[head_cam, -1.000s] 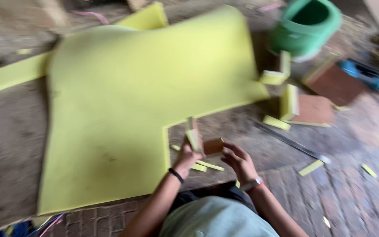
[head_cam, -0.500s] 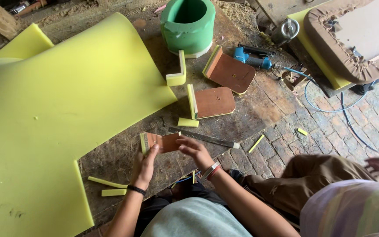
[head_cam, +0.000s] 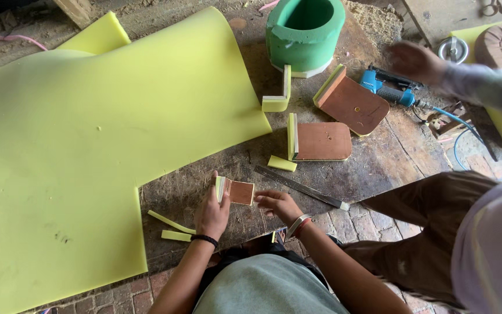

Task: The person fits yellow foam pieces onto wooden furniture components and presses a foam-covered panel into place on a padded frame. They then use a pneumatic nail gun to fasten the padded panel along its edge, repositioning the frame and adjusting wooden strips as they work.

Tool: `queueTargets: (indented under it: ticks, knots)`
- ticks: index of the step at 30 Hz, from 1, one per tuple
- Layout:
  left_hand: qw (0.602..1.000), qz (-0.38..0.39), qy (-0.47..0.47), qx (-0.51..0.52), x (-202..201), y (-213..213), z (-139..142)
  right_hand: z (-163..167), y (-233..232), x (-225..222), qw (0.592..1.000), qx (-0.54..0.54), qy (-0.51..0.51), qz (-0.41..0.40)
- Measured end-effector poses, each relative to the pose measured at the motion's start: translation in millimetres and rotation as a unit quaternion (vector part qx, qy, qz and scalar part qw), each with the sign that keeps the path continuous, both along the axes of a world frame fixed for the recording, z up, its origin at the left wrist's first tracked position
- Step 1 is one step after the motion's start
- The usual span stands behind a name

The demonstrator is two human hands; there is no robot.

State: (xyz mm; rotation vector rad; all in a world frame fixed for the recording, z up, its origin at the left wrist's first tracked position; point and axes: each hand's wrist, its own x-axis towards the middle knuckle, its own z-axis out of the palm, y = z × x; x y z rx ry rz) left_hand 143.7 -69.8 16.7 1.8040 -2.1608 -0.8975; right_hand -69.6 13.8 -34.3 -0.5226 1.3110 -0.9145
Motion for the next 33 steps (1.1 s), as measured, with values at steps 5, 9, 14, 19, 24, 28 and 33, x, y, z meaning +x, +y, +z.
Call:
queueTargets:
  ticks: [5, 9, 14, 19, 24, 28, 33]
  knots:
    - [0.985, -0.073, 0.098, -0.123, 7, -2, 1, 12, 3, -2, 0.999, 0.001, -0.006, -0.049]
    - [0.970, -0.091, 0.172, -0.145, 11, -14, 9, 30, 7, 7, 0.997, 0.012, 0.013, -0.070]
    - [0.949, -0.093, 0.171, -0.247, 18, -37, 21, 42, 13, 18, 0.995, 0.021, -0.002, -0.098]
    - [0.994, -0.069, 0.053, -0.066, 26, -67, 10, 36, 11, 22, 0.995, 0.012, 0.004, -0.101]
    - [0.985, -0.091, 0.073, -0.127, 47, -94, -4, 26, 6, 33, 0.996, 0.026, 0.006, -0.090]
    - [0.997, -0.067, 0.038, -0.031, 48, -94, -1, 23, 1, 43, 0.996, 0.035, -0.017, -0.079]
    - [0.978, -0.086, 0.081, -0.171, 45, -79, -4, 31, -1, 47, 0.996, 0.034, -0.010, -0.080]
